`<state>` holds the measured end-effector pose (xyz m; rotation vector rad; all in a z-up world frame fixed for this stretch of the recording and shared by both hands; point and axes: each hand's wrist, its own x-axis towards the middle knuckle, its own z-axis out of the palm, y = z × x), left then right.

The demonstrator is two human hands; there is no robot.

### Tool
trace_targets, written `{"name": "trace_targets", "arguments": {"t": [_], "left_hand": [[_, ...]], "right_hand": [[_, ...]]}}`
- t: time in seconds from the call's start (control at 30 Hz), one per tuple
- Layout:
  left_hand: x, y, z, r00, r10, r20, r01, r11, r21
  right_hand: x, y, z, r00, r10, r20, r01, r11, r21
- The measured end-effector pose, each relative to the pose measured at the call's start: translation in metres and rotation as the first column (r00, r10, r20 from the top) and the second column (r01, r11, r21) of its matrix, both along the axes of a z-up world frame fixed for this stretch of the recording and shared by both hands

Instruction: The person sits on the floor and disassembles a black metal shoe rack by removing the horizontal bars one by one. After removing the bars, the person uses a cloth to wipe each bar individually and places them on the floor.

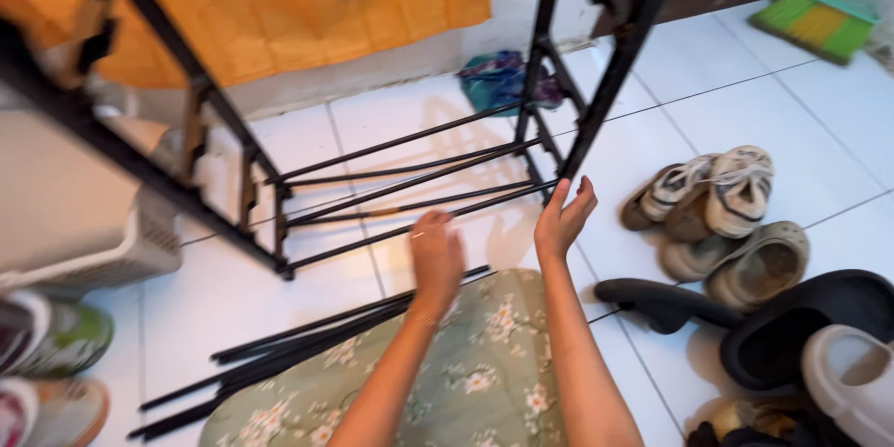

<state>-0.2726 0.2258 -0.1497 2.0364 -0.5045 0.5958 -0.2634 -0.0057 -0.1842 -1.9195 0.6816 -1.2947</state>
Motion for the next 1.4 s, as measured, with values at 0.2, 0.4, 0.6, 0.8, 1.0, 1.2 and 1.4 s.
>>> {"name": "trace_targets", "arguments": {"t": [0.2, 0.4, 0.6, 0.8, 1.0, 1.2, 1.4], "left_hand": [[0.054, -0.150, 0.003, 0.910, -0.281, -0.304, 0.355, 0.907, 0.226], [0.119, -0.210, -0.028, 0.665, -0.446, -0.599, 0.633, 0.762, 0.136], [0.141, -0.211, -0.057, 0.411, -0.575, -0.707, 0.659, 0.724, -0.206], [0.137, -0.205, -0.037, 0.273, -0.587, -0.762, 0.625, 0.711, -0.324], [0.133, -0.194, -0.017, 0.238, -0.538, -0.809, 0.592, 0.741, -0.318], [0.126, -0.210, -0.014, 0.421, -0.464, -0.779, 0.589, 0.793, -0.154], [0.112, -0.187, -0.009, 0.620, -0.144, -0.771, 0.494, 0.836, 0.241]], "right_hand": [[0.020, -0.072, -0.020, 0.917, 0.392, -0.065, -0.362, 0.892, 0.271], [0.023, -0.078, -0.032, 0.896, 0.444, -0.028, -0.411, 0.850, 0.329], [0.031, -0.073, -0.032, 0.880, 0.466, 0.091, -0.452, 0.765, 0.458], [0.031, -0.074, -0.035, 0.903, 0.427, 0.046, -0.405, 0.811, 0.421], [0.033, -0.073, -0.041, 0.897, 0.437, 0.061, -0.417, 0.795, 0.440], [0.037, -0.083, -0.047, 0.911, 0.410, 0.037, -0.377, 0.796, 0.473], [0.039, -0.115, -0.070, 0.944, 0.324, 0.063, -0.315, 0.829, 0.462]]}}
